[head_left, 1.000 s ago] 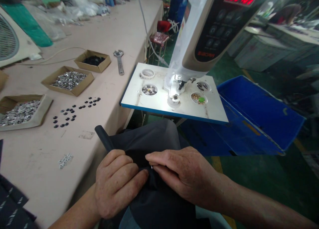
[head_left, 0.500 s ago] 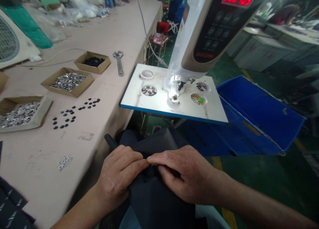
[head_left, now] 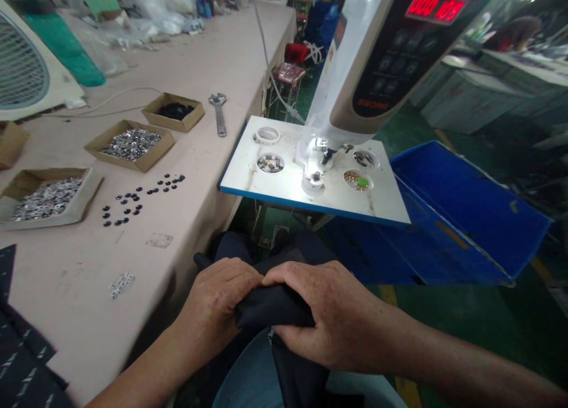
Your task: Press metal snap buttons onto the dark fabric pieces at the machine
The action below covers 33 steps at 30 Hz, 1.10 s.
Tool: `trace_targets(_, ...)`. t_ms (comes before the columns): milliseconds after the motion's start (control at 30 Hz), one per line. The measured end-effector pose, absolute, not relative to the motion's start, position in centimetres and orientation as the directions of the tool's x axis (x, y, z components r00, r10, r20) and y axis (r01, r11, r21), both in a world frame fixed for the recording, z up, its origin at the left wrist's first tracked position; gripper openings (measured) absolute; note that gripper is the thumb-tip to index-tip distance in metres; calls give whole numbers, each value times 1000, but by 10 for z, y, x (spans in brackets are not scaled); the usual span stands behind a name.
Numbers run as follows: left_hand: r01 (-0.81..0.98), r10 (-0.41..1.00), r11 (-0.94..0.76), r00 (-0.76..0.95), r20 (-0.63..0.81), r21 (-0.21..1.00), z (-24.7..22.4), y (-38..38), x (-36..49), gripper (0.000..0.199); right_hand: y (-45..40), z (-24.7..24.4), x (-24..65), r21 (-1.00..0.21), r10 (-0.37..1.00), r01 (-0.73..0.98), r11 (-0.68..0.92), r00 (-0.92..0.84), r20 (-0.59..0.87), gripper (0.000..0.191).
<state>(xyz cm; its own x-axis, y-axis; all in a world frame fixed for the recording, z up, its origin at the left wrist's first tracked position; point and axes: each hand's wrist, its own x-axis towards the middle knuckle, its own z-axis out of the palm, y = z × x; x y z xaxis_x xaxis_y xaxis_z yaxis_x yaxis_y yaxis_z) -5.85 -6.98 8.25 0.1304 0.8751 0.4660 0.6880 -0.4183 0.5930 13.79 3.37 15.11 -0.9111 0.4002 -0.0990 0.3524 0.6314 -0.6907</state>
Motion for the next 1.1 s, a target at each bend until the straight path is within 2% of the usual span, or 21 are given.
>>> trace_targets(133,683,947,-275,71,313,676,81,-69,-56,9,38,138,135,-722,416,395,568,-895,-163,39)
trace_targets(233,645,994,-98,29,105,757,83,-65,-54,14,45,133,132,-781,436,394,484,-883,-175,39)
trace_targets(367,454,975,181,32,-219,872,84,-63,-55,23,52,127,129,-859,435,381,342,-874,-215,33)
trace_targets(467,263,922,342,93,-376,902,83,-62,-58,31,56,120,128,-904,403,384,191,-870,-285,33)
trace_targets(567,127,890,406,171,-423,905,81,-61,-62,33,58,115,128,-918,357,393,56,-866,-349,34)
trace_targets(733,27,852,467,255,-457,884,79,-59,-67,33,61,110,128,-912,322,398,-99,-854,-408,33)
trace_targets(900,-42,828,508,300,-474,860,77,-59,-69,33,62,106,128,-911,326,395,-122,-851,-413,33)
trace_targets(1100,-93,826,532,277,-491,842,69,-58,-68,32,66,100,126,-915,331,378,-139,-854,-403,32)
